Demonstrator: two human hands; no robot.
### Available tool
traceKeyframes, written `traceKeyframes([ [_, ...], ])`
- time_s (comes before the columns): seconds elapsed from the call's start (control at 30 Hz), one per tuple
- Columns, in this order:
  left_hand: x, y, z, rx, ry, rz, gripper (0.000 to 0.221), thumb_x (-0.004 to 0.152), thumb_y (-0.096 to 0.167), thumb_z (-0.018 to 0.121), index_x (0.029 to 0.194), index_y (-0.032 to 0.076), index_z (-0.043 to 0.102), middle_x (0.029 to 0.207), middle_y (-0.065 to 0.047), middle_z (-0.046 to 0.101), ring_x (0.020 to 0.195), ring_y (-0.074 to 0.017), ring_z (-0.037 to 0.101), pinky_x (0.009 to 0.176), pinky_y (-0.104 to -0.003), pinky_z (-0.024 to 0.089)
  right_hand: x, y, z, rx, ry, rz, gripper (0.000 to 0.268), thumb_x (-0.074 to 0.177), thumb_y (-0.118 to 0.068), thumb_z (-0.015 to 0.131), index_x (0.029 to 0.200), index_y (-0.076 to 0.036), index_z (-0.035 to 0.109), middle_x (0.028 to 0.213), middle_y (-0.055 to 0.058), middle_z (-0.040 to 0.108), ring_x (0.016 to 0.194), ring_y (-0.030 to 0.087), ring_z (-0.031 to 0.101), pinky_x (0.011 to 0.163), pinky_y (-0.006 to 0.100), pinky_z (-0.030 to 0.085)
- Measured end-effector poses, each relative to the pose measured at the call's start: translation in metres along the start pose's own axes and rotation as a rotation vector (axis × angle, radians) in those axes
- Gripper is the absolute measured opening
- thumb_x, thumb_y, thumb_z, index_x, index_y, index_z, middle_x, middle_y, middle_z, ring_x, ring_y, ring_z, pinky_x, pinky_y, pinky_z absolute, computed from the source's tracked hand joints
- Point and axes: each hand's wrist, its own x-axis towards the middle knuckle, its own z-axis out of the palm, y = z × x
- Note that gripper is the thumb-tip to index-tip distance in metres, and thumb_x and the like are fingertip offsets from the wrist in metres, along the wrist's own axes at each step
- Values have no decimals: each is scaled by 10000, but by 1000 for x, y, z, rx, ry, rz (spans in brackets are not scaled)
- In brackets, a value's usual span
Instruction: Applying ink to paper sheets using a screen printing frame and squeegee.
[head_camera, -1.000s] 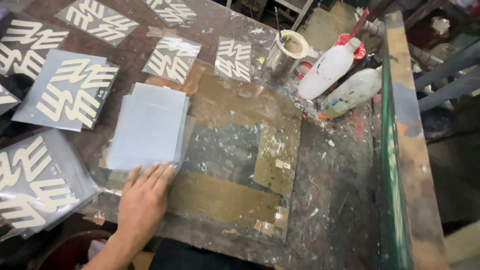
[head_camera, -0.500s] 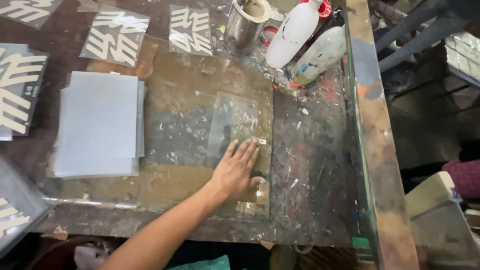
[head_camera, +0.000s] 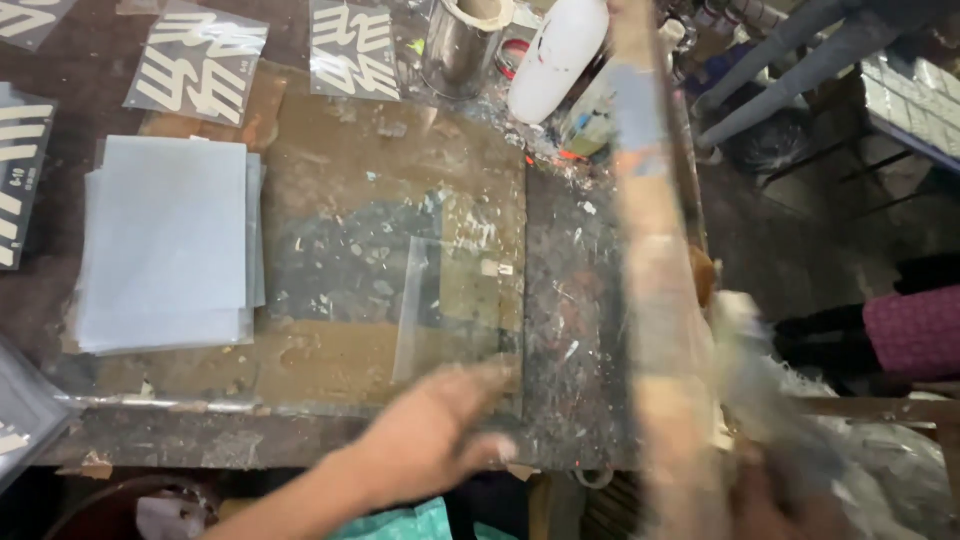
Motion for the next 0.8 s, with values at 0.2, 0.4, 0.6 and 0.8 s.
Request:
traceKeyframes([
  [0.2, -17, 10, -74, -782, 511, -394, 537, 970, 342, 628, 1432, 77, 564, 1288, -211, 718, 1193, -266, 661, 987, -357, 526, 59, -58, 121, 54, -128, -32, 479, 788, 64, 617, 1238, -64, 720, 1251, 109, 752, 1174, 256, 727, 1023, 347, 544],
  [0.4, -28, -57, -24, -204, 543, -834, 552, 880, 418, 710, 1321, 89, 668, 1059, -218, 750, 971, -311, 736, 824, -398, 556, 43, -71, 151, 133, -485, -28, 489, 684, 41, 678, 1155, -66, 755, 1206, 131, 760, 1126, 290, 724, 960, 382, 558],
  [0.6, 1, -65, -59, 114, 420, -586, 430, 910, 438, 668, 1210, 135, 717, 1038, -176, 748, 1002, -361, 697, 873, -434, 545, 116, -54, 204, 108, -648, -168, 418, 740, -48, 712, 1152, -107, 757, 1077, 103, 754, 978, 291, 715, 841, 388, 567],
  [0.8, 66, -111, -60, 304, 316, 28, 399, 915, 335, 675, 1185, 42, 676, 1202, -142, 712, 1167, -308, 633, 1064, -508, 397, 187, -26, 278, 116, -499, -419, 401, 748, -3, 720, 1135, -105, 742, 1196, 94, 742, 1114, 297, 696, 945, 390, 561],
])
